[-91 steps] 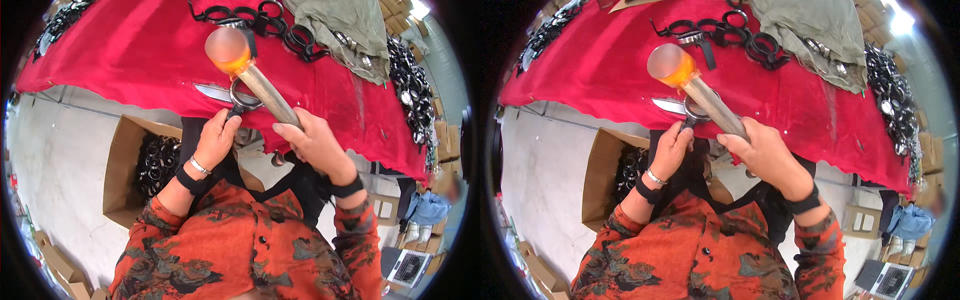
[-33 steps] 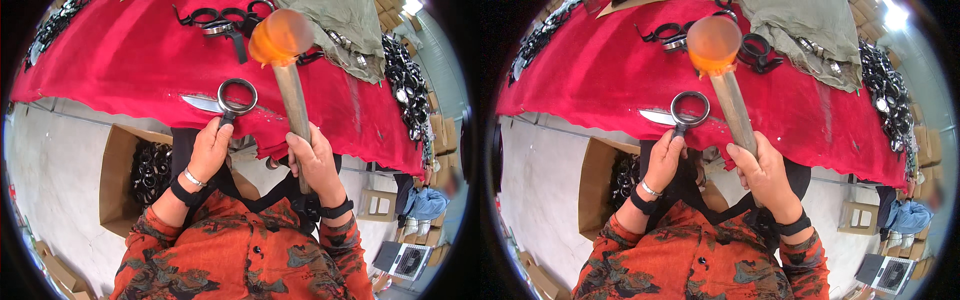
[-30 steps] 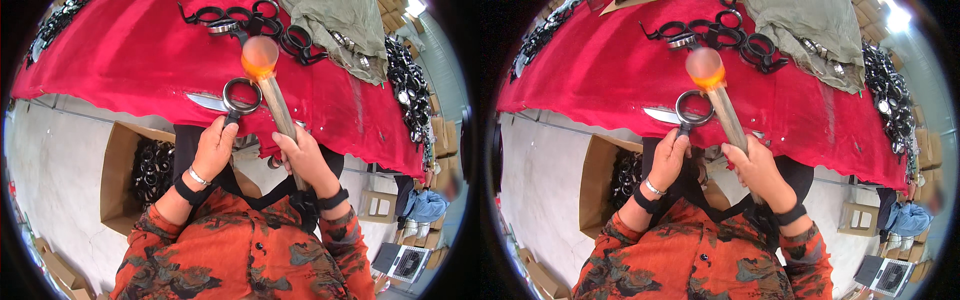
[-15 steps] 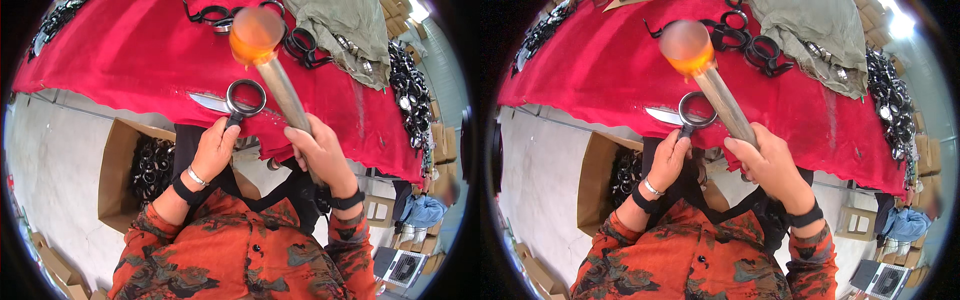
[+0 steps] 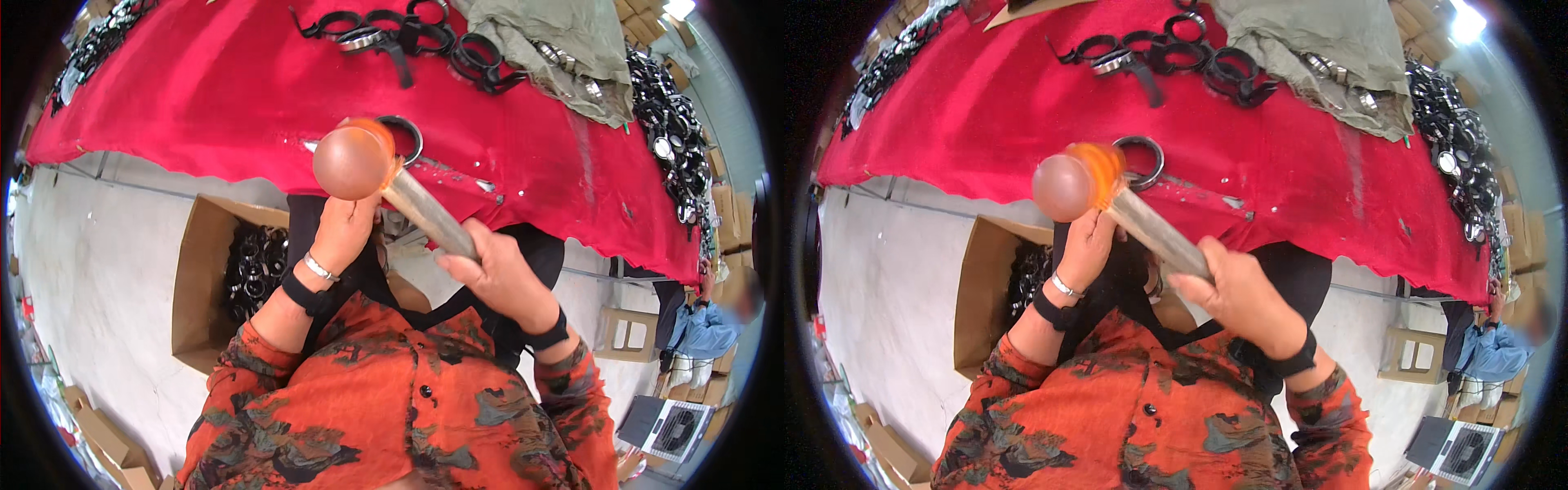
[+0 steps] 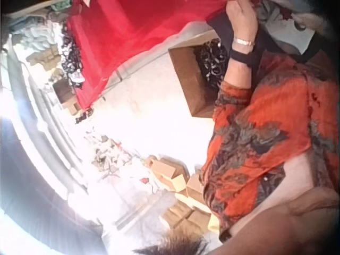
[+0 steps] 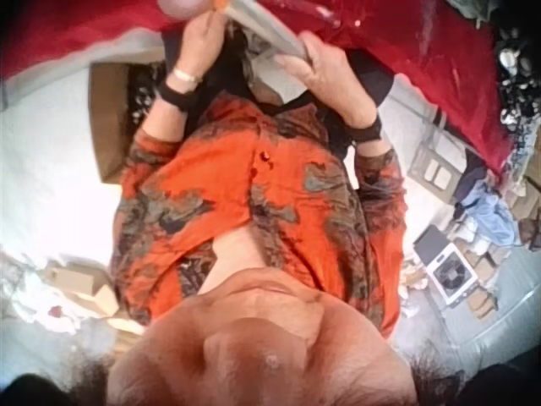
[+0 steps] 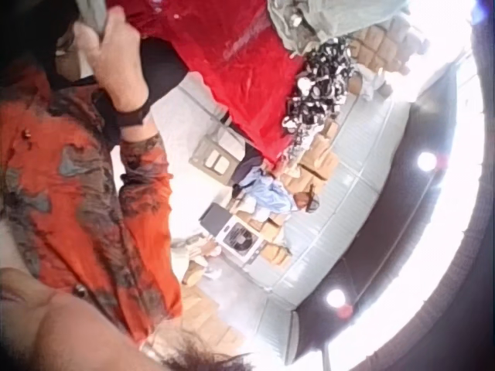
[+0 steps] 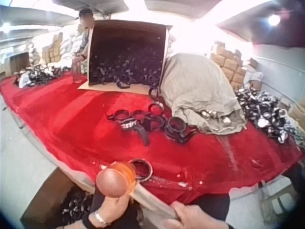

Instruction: Using a mallet to assemble circular metal hose clamps by hammering the ends together over a metal plate.

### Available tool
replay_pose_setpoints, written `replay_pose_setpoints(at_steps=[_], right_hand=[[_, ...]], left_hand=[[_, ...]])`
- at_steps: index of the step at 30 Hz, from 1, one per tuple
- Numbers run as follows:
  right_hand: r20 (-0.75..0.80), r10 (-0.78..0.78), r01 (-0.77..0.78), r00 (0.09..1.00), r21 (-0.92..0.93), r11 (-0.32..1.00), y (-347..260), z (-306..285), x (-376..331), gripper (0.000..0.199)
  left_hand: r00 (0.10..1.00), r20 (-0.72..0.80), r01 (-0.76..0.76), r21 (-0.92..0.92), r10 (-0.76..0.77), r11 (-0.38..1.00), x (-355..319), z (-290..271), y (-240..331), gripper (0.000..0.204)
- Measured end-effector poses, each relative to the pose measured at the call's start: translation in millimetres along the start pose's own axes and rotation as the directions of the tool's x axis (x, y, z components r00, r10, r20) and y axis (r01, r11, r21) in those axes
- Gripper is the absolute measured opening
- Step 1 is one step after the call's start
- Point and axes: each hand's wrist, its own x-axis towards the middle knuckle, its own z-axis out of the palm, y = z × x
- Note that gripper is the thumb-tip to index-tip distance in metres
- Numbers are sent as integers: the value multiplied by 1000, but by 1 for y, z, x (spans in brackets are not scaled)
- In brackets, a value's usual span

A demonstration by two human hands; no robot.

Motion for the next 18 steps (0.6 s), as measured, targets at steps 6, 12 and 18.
replay_pose_setpoints(at_steps=[6, 12, 18], right_hand=[[6, 107, -102, 994, 349, 932, 1, -5, -44, 25], [145, 360, -349, 922, 717, 604, 29, 14, -39, 25], [94, 357, -273, 929, 825, 494, 54, 9, -38, 24]], left_hand=[[1000, 0, 25, -80, -25, 996, -2, -7, -2, 34], [995, 50, 97, -114, -92, 989, 1, -21, 12, 29], [989, 9, 127, 433, -145, 893, -68, -136, 20, 22]])
